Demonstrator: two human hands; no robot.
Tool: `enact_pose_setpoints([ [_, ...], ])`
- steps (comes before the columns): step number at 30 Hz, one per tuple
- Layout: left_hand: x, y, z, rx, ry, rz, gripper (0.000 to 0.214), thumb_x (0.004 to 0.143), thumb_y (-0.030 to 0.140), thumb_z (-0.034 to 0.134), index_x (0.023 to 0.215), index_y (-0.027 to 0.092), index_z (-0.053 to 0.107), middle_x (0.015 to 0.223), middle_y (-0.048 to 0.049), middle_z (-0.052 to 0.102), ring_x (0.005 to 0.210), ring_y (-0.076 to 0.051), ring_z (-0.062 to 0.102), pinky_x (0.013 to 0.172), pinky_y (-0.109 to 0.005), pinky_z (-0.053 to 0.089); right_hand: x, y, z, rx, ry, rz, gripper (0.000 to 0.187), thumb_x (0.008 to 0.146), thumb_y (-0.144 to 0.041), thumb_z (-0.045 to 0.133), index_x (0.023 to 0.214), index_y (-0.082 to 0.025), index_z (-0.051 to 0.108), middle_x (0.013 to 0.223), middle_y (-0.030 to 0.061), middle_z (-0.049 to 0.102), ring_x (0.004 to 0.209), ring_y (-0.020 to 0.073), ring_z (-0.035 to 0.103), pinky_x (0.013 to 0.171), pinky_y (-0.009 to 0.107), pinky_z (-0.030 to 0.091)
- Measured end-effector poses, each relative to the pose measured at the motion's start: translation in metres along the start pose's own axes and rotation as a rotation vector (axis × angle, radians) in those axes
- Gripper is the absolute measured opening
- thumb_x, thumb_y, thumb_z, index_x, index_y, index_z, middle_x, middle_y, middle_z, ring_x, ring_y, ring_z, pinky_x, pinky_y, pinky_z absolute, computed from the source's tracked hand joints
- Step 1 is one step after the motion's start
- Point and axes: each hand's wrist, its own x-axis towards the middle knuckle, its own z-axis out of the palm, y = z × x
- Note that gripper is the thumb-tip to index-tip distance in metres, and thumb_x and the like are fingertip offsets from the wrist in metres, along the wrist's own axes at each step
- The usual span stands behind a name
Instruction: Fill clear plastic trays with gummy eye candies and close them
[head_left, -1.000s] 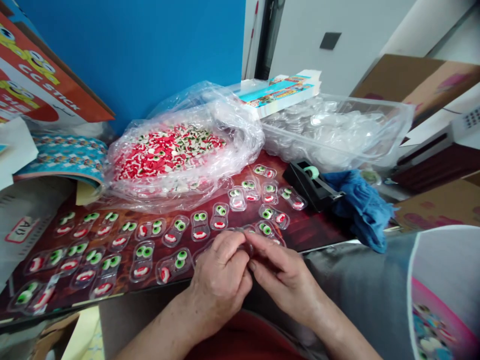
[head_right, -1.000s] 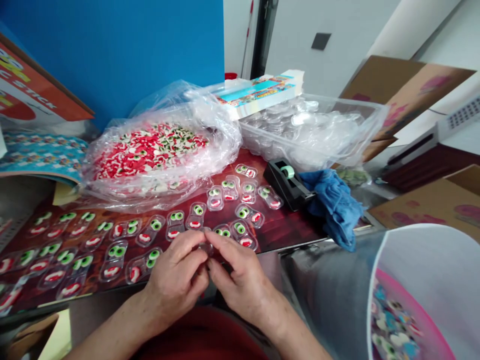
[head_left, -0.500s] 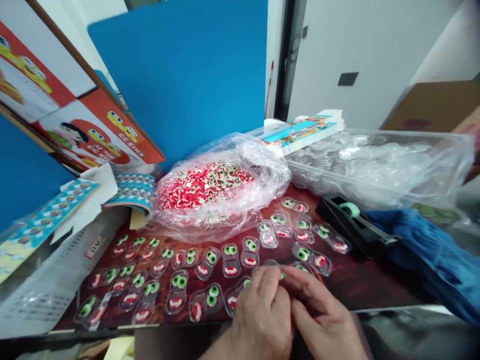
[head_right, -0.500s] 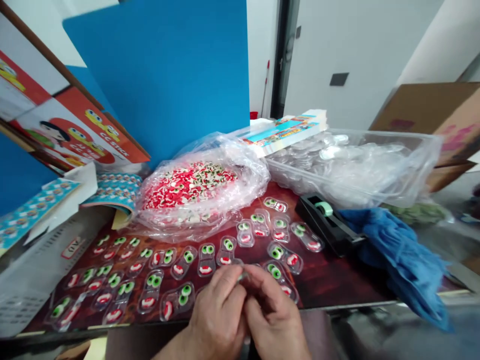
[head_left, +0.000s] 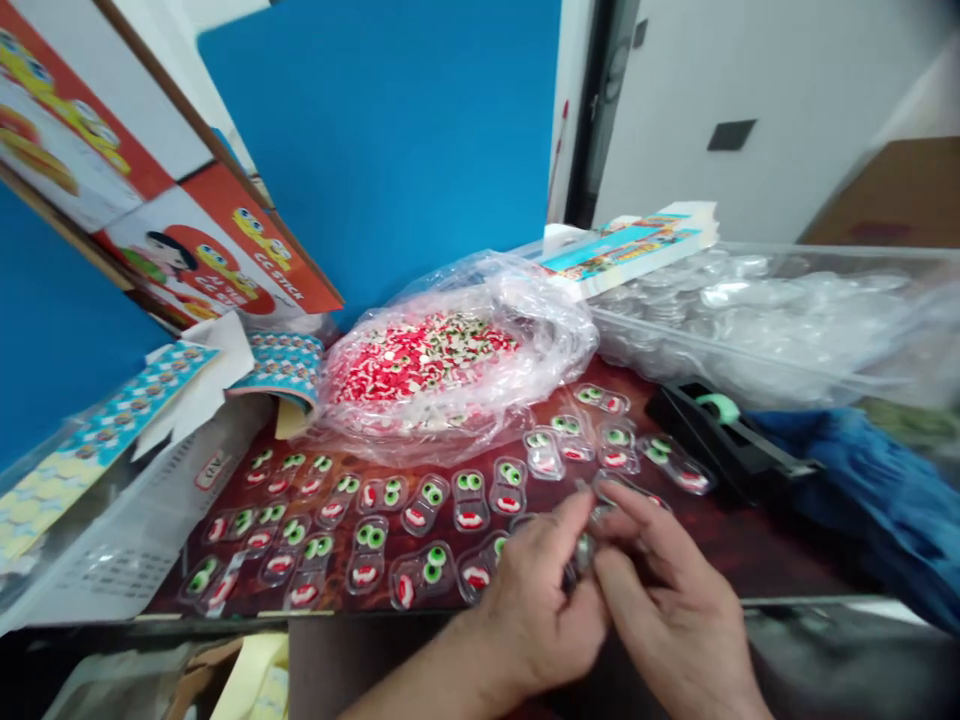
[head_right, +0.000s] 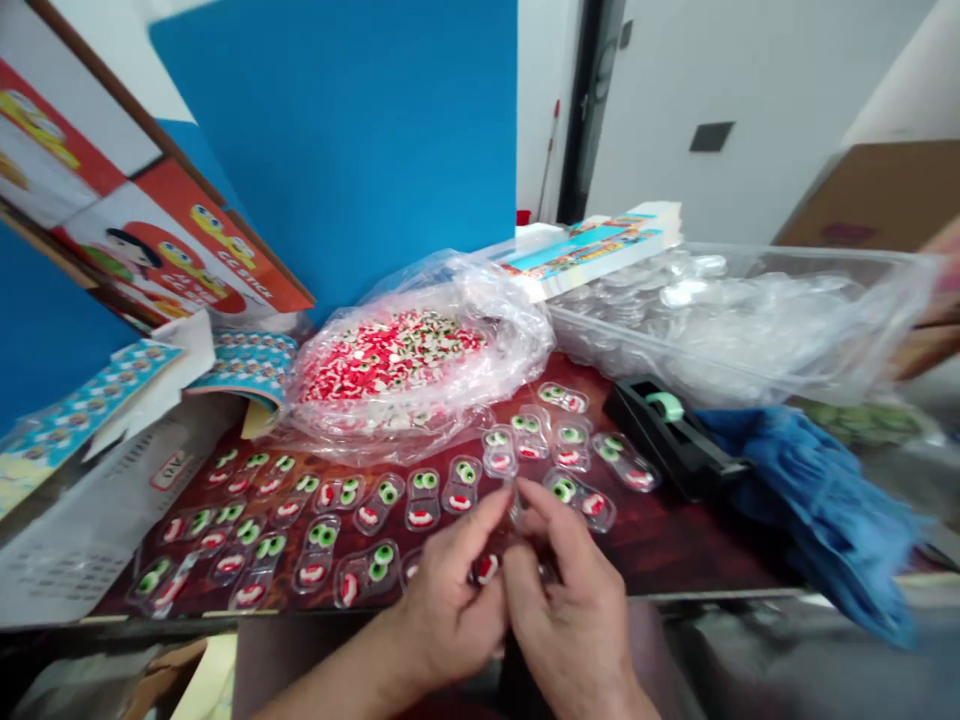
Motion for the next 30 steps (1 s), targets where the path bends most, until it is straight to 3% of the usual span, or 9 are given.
enact_pose_setpoints([
  [5,0.010,-0.008,-0.012,0.030,-0.032,-0.091,0.034,0.077,0.017,0.057,0.112,0.016,0.056,0.108,-0.0106,0.066,0.096,-0.020,0.063,0.085,-0.032,0.052,0.009,-0.008,0.000,0.202,-0.099,0.146,0.038,0.073,-0.017,0.056,0.110,-0.021,0.052,0.069,-0.0024,0.057,0.050,0.0084,0.053,0.045,0.019,0.048],
  [13,0.016,-0.006,-0.015,0.275,-0.015,0.141,0.032,0.075,0.008,0.050,0.107,0.011,0.054,0.095,-0.0138,0.069,0.088,-0.022,0.065,0.079,-0.035,0.054,-0.001,-0.007,0.004,0.138,-0.177,0.137,0.040,0.077,-0.014,0.052,0.116,-0.024,0.049,0.074,-0.0024,0.057,0.061,0.0103,0.058,0.056,0.021,0.052],
  [17,0.013,-0.006,-0.012,0.327,-0.055,0.214,0.036,0.078,0.009,0.047,0.114,0.011,0.047,0.104,-0.0154,0.066,0.095,-0.022,0.063,0.082,-0.036,0.053,-0.004,-0.008,0.005,0.079,-0.165,0.095,0.038,0.077,-0.014,0.051,0.114,-0.023,0.050,0.071,-0.0023,0.059,0.059,0.0116,0.060,0.054,0.022,0.054],
  [21,0.010,-0.006,-0.010,0.360,-0.089,0.301,0.043,0.081,0.007,0.041,0.123,0.004,0.039,0.115,-0.0208,0.059,0.112,-0.025,0.054,0.093,-0.042,0.047,-0.007,-0.001,0.005,-0.060,-0.128,-0.014,0.040,0.076,-0.011,0.050,0.115,-0.022,0.050,0.094,0.0050,0.067,0.082,0.0171,0.066,0.073,0.030,0.055],
  [26,0.009,-0.003,-0.011,0.307,-0.207,0.292,0.039,0.083,0.012,0.044,0.121,0.005,0.042,0.111,-0.0172,0.063,0.102,-0.023,0.059,0.091,-0.042,0.049,-0.015,0.005,-0.001,-0.224,-0.125,-0.133,0.043,0.079,-0.011,0.047,0.120,-0.021,0.047,0.106,0.0083,0.066,0.091,0.0195,0.066,0.075,0.031,0.057],
  [30,0.003,-0.004,-0.007,0.331,-0.143,0.370,0.039,0.082,0.008,0.044,0.121,0.001,0.042,0.111,-0.0213,0.062,0.105,-0.027,0.058,0.088,-0.042,0.050,-0.021,0.002,-0.006,-0.318,-0.123,-0.248,0.047,0.077,-0.009,0.047,0.122,-0.022,0.047,0.108,0.0076,0.065,0.092,0.0194,0.065,0.079,0.033,0.056],
])
